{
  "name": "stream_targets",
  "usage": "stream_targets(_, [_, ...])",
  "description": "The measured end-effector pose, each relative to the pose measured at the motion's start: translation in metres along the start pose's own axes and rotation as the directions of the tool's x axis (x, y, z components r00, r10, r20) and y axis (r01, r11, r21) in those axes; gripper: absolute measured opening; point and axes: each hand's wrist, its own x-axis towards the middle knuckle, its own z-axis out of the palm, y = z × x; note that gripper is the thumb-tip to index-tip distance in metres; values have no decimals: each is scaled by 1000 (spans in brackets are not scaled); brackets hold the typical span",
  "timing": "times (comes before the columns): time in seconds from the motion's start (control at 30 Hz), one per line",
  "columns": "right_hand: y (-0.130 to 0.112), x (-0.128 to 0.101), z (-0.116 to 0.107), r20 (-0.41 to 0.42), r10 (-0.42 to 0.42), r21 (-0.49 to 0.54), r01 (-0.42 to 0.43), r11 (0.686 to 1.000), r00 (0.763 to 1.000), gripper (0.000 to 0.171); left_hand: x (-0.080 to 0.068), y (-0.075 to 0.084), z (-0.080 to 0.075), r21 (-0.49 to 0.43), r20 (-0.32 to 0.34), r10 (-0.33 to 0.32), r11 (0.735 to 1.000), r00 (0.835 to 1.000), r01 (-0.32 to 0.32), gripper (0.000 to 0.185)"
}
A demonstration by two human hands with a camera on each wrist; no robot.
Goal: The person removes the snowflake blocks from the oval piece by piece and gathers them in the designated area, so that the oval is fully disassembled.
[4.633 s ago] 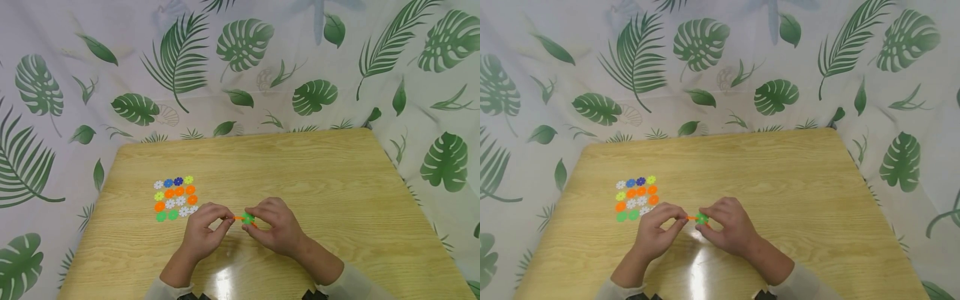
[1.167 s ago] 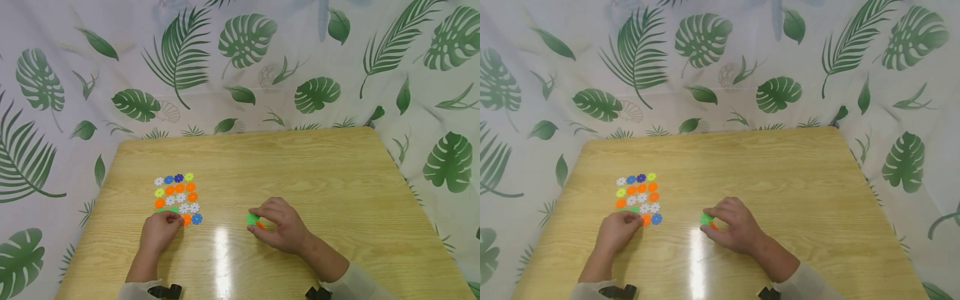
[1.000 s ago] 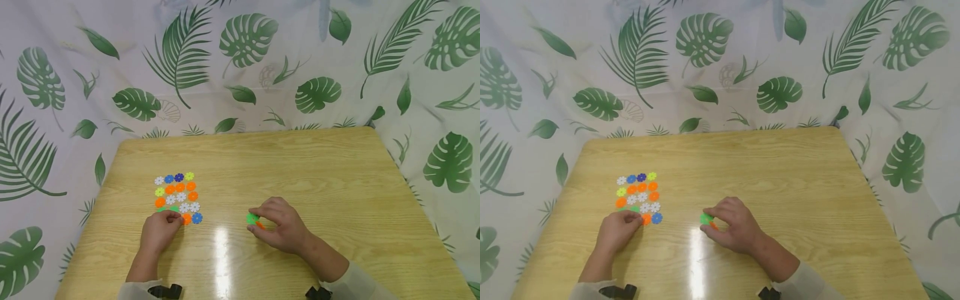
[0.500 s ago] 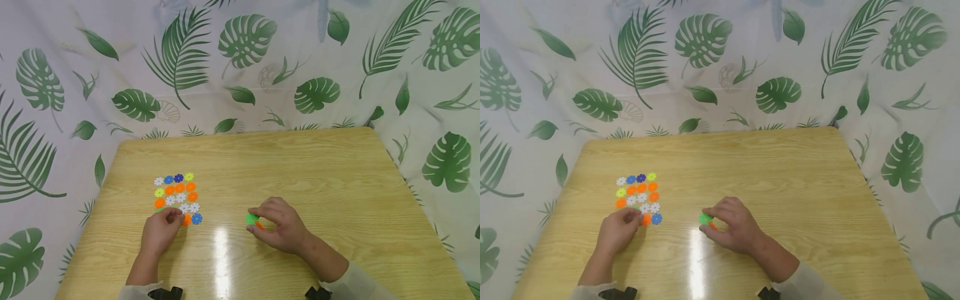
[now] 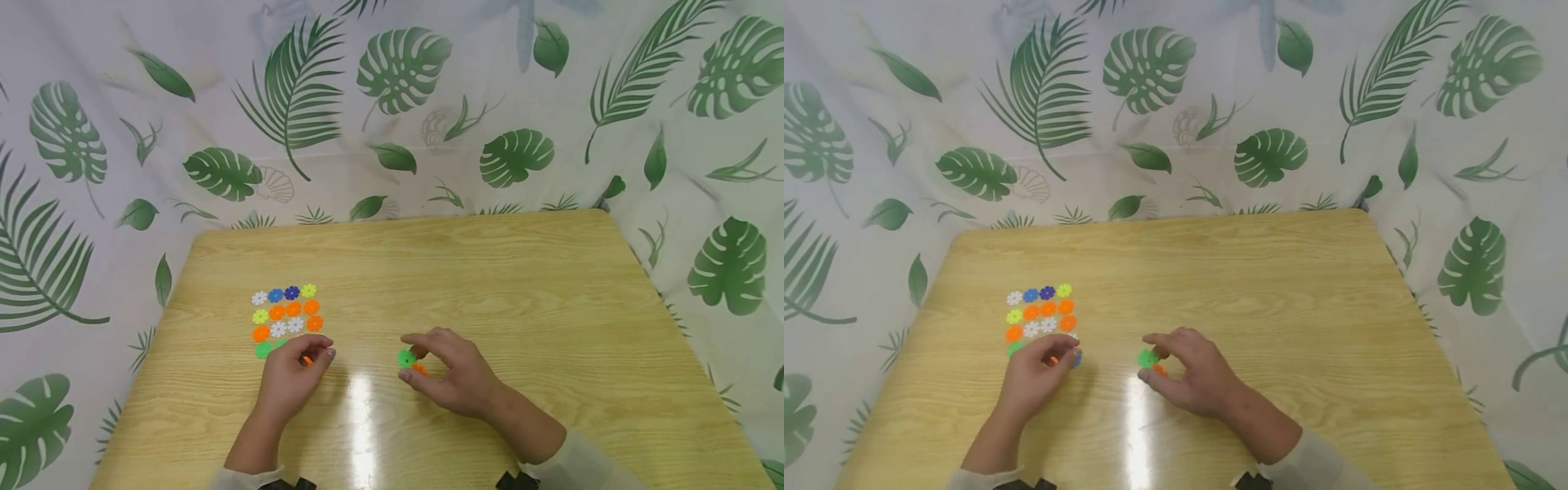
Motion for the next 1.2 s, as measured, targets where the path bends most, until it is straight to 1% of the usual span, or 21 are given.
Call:
stream_targets(0.03, [-1,0,0,22,37,15,-37,999,999,41,-1,2,4,-16,9,53,998,999,-53,12])
stream_targets(0.07, [-2,0,1,47,70,31,-72,997,996,42,-1,4,7,-29,18,114,993,993,-113,13])
stream_targets(0.1, [-4,0,1,76,103,46,-106,993,992,42,-2,6,10,-37,29,177,984,984,-176,16])
stream_targets(0.13, [-5,0,2,105,127,65,-134,989,986,41,-2,8,12,-49,45,239,970,970,-237,18])
stream_targets(0.17, [-6,0,3,135,151,84,-163,983,979,40,-2,11,15,-60,62,297,954,953,-293,18])
stream_targets(0.23, [-8,0,4,190,176,113,-200,973,966,38,-2,16,19,-78,93,378,925,921,-372,18])
stream_targets(0.27, [-9,0,5,208,178,121,-206,971,962,37,-2,18,21,-89,109,405,913,908,-397,18])
stream_targets(0.33, [-10,0,6,232,174,140,-209,968,957,35,-2,22,25,-112,139,443,895,886,-431,18])
stream_targets(0.4, [-11,0,7,242,156,153,-196,969,958,32,-2,25,28,-134,154,472,880,868,-455,19])
stream_targets(0.53, [-11,1,9,254,118,178,-166,970,960,28,-3,28,35,-172,150,531,844,834,-507,19])
stream_targets(0.63, [-12,1,10,257,109,193,-162,968,960,26,-3,29,38,-190,138,561,824,816,-534,20])
stream_targets(0.7, [-12,1,10,251,104,191,-155,969,962,26,-3,29,38,-194,136,568,819,812,-540,19])
stream_targets(0.73, [-12,1,10,246,98,193,-147,970,964,26,-3,29,38,-193,139,566,820,812,-539,19])
stream_targets(0.97, [-10,2,11,222,42,143,-75,987,974,24,-3,29,34,-149,152,535,844,831,-516,15])
stream_targets(1.1, [-7,2,11,184,-17,102,-2,995,983,31,-2,28,31,-124,143,521,853,841,-507,15])
stream_targets(1.2, [-6,2,12,159,-44,55,36,998,986,39,-3,27,30,-117,135,514,857,847,-501,15])
